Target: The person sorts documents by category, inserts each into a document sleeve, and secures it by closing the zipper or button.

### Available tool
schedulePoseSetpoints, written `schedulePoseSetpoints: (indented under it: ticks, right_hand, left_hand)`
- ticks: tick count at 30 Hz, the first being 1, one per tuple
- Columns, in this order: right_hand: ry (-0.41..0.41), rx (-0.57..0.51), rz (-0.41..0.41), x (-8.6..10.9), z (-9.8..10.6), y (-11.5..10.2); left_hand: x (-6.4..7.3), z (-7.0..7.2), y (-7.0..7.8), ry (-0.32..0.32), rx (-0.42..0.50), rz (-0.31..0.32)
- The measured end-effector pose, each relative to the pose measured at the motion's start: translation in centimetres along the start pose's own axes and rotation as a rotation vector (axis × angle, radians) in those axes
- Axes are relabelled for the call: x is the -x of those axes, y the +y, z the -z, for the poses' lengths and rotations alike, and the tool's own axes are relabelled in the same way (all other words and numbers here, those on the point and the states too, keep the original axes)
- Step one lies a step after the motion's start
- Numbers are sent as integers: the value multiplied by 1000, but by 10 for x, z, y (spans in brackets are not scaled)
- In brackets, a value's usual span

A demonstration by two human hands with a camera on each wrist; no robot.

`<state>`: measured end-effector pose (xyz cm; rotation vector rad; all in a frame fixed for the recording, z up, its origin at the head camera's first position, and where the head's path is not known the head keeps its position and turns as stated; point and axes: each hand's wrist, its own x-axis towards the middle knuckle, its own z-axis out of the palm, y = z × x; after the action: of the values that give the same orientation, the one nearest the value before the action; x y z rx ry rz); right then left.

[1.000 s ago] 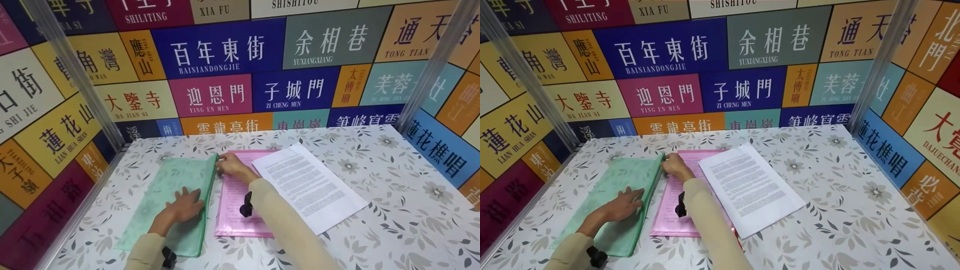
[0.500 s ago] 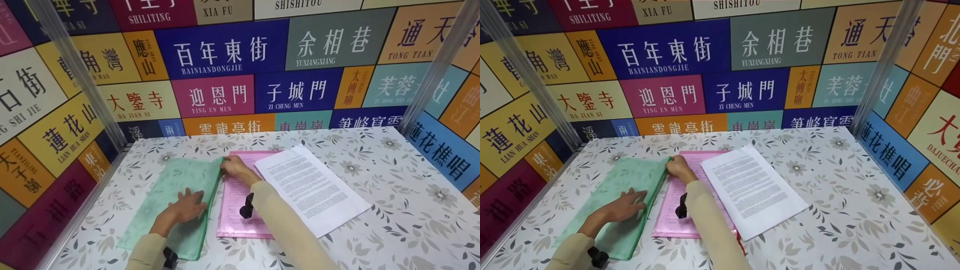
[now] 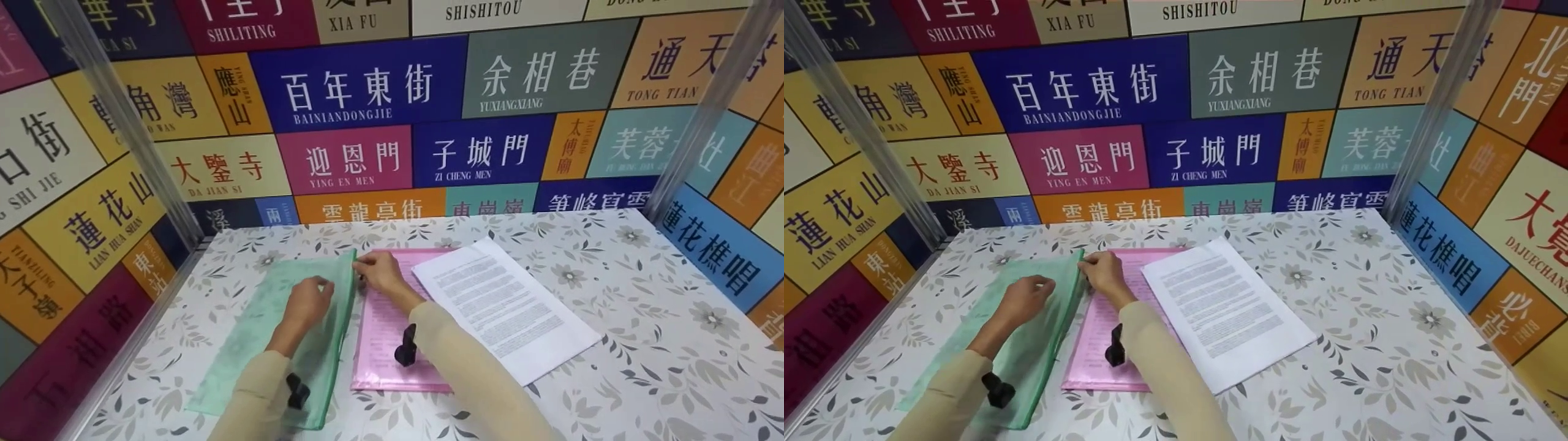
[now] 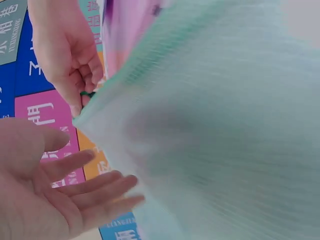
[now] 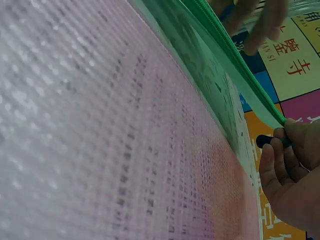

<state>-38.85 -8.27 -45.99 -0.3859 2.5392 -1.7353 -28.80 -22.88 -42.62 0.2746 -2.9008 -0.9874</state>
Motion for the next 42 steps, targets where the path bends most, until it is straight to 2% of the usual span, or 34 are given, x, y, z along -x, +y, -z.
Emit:
schedulePoseSetpoints:
  ticks: [3, 7, 9, 12, 14, 16, 19, 21, 24, 26, 28, 30, 32, 34, 36, 40, 42]
  right_hand:
    - [-1, -24, 6, 4, -1, -3]
    - [-15, -25, 29, 9, -2, -7]
    - [-25, -29, 38, 11, -3, -8]
    - [-47, -55, 38, 14, -2, -10]
    - [-62, -76, 29, 16, -1, -10]
    - [-75, -99, 19, 19, 1, -11]
    - [-91, -133, 5, 21, 4, -13]
    - [-100, -164, -4, 23, 6, -15]
    - [-102, -181, -21, 23, 9, -17]
    - [-98, -189, -22, 23, 10, -17]
    - [-93, -178, -20, 23, 11, -15]
    - [-104, -153, 4, 27, 12, -15]
    - [-130, -81, 55, 36, 13, -17]
    - [-190, 29, 111, 50, 13, -20]
    - [-302, 188, 178, 71, 13, -25]
    - [-648, 549, 321, 125, 9, -34]
    - [-836, 681, 405, 149, 8, -40]
  left_hand:
    - [-18, 0, 12, 25, 9, -75]
    - [-40, 4, 19, -18, -4, -154]
    - [-49, 6, 19, -63, -26, -163]
    - [-58, 8, 16, -140, -57, -134]
    - [-61, 9, 13, -177, -56, -113]
    - [-63, 10, 9, -182, -48, -123]
    - [-64, 14, 4, -170, -46, -183]
    - [-65, 18, 1, -161, -51, -247]
    - [-64, 23, -1, -192, -42, -287]
    - [-64, 26, -1, -229, -38, -287]
    - [-65, 28, 0, -251, -43, -262]
    - [-67, 29, 1, -242, -50, -256]
    - [-70, 29, 4, -204, -55, -256]
    - [-72, 30, 7, -153, -39, -252]
    - [-74, 31, 8, -89, -24, -251]
    - [-77, 39, 5, 17, 24, -211]
    - [-79, 42, 3, 69, 52, -214]
